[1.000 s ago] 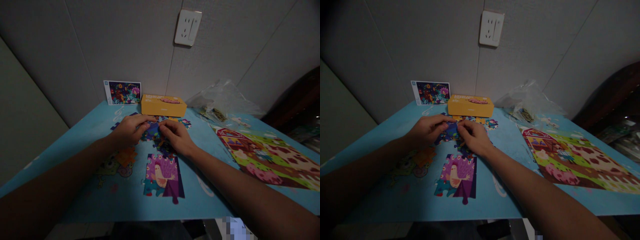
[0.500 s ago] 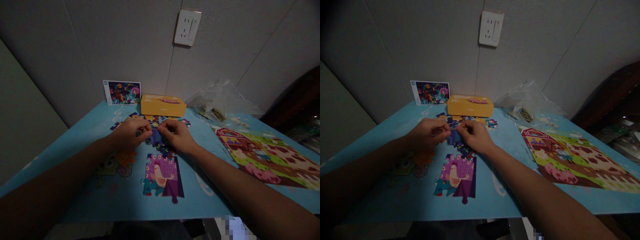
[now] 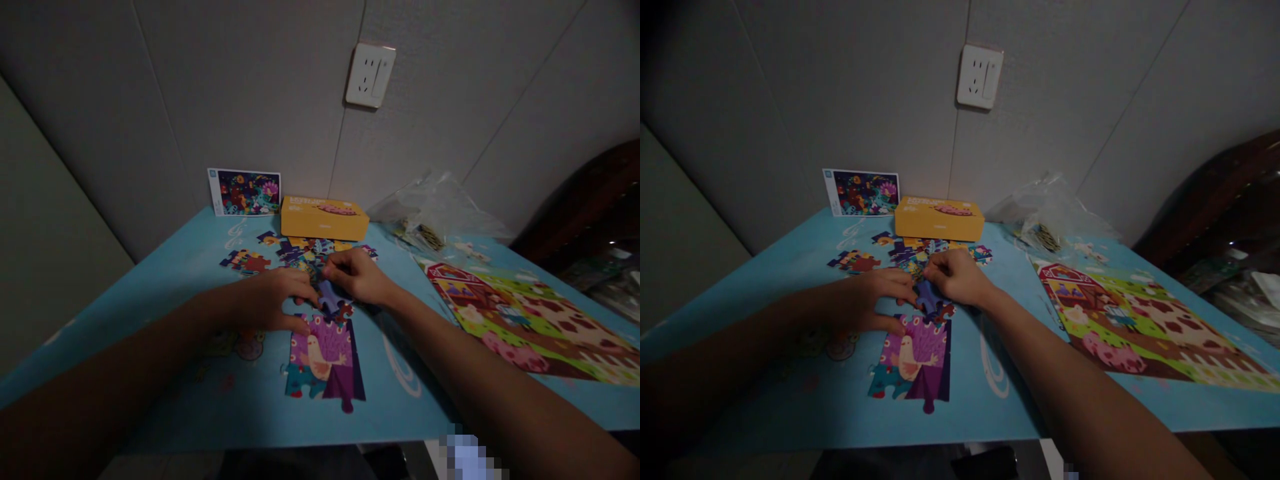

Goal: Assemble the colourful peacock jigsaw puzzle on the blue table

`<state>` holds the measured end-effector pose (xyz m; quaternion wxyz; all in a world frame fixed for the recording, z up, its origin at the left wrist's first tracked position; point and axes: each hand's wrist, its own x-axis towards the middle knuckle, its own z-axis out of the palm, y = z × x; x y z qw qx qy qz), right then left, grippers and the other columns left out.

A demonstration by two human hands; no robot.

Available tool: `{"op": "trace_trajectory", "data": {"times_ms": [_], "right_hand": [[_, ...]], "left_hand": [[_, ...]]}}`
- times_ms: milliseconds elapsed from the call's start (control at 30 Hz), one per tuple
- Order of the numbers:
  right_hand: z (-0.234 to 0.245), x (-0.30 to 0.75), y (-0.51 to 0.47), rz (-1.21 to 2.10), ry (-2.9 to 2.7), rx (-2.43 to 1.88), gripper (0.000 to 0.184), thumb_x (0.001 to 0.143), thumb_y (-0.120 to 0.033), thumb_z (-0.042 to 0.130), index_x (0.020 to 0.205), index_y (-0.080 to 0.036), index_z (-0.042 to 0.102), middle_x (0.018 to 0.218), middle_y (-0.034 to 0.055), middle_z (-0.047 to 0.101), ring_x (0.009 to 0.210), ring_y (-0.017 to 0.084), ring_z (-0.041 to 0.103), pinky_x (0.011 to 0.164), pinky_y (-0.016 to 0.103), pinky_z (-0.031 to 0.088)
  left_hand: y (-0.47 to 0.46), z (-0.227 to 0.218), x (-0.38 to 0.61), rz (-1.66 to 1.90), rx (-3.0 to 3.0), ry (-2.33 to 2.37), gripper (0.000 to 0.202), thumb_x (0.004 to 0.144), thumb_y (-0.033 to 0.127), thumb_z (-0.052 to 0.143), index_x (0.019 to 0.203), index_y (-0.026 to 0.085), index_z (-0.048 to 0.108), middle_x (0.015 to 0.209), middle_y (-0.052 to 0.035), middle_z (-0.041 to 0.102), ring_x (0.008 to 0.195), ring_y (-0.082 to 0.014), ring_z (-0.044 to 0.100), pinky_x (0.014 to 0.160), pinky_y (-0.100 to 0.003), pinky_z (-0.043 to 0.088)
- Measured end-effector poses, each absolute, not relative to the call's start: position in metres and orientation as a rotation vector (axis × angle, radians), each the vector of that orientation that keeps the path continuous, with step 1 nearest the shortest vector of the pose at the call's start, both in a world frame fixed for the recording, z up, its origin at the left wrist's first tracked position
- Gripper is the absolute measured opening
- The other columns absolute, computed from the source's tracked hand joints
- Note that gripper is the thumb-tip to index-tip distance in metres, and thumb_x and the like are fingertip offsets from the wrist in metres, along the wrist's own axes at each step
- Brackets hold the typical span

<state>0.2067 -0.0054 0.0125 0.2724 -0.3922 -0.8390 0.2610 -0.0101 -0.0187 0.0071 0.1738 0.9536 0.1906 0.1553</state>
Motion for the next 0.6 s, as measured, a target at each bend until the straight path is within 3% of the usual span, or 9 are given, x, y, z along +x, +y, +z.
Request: {"op": "trace_trajectory", "data": {"times_ms": [133,400,600], "right_hand": [[0.0104,0.2062,-0.0066,0.727,-2.316,-1.039,0.027,0.079,-0.027,0.052,0.055,-0.016,0.047,0.048,-0.0053,0.034,0.046,0.007,0.028,0.045,0.023,0.02],[0.0122,0.2029,-0.0097,0.731,-2.471,-1.146,0.015,0.077,-0.02,0.053,0.067,-0.012,0.061,0.051,-0.0031,0.048,0.046,0.007,0.037,0.047,0.021,0.024],[0.0176,0.2057,-0.0043,0.328,-2.44,-1.324,0.022,0.08,-0.025,0.052,0.062,-0.014,0.059,0.051,-0.0013,0.049,0.048,0.009,0.036,0.051,0.025,0.022]], "left_hand": [[-0.0144,0.0027,-0.0105,0.475,2.709,0.607,0.039,0.07,0.043,0.073,0.097,0.017,0.063,0.078,-0.0003,0.057,0.075,-0.0152,0.055,0.073,-0.027,0.042],[-0.015,-0.002,-0.0077,0.511,2.698,0.627,0.043,0.072,0.051,0.069,0.096,0.017,0.06,0.083,-0.0017,0.057,0.079,-0.0166,0.053,0.077,-0.03,0.039],[-0.0142,0.0,-0.0081,0.538,2.684,0.778,0.049,0.066,0.056,0.073,0.093,0.018,0.059,0.092,-0.003,0.058,0.09,-0.0202,0.05,0.082,-0.032,0.036]]}}
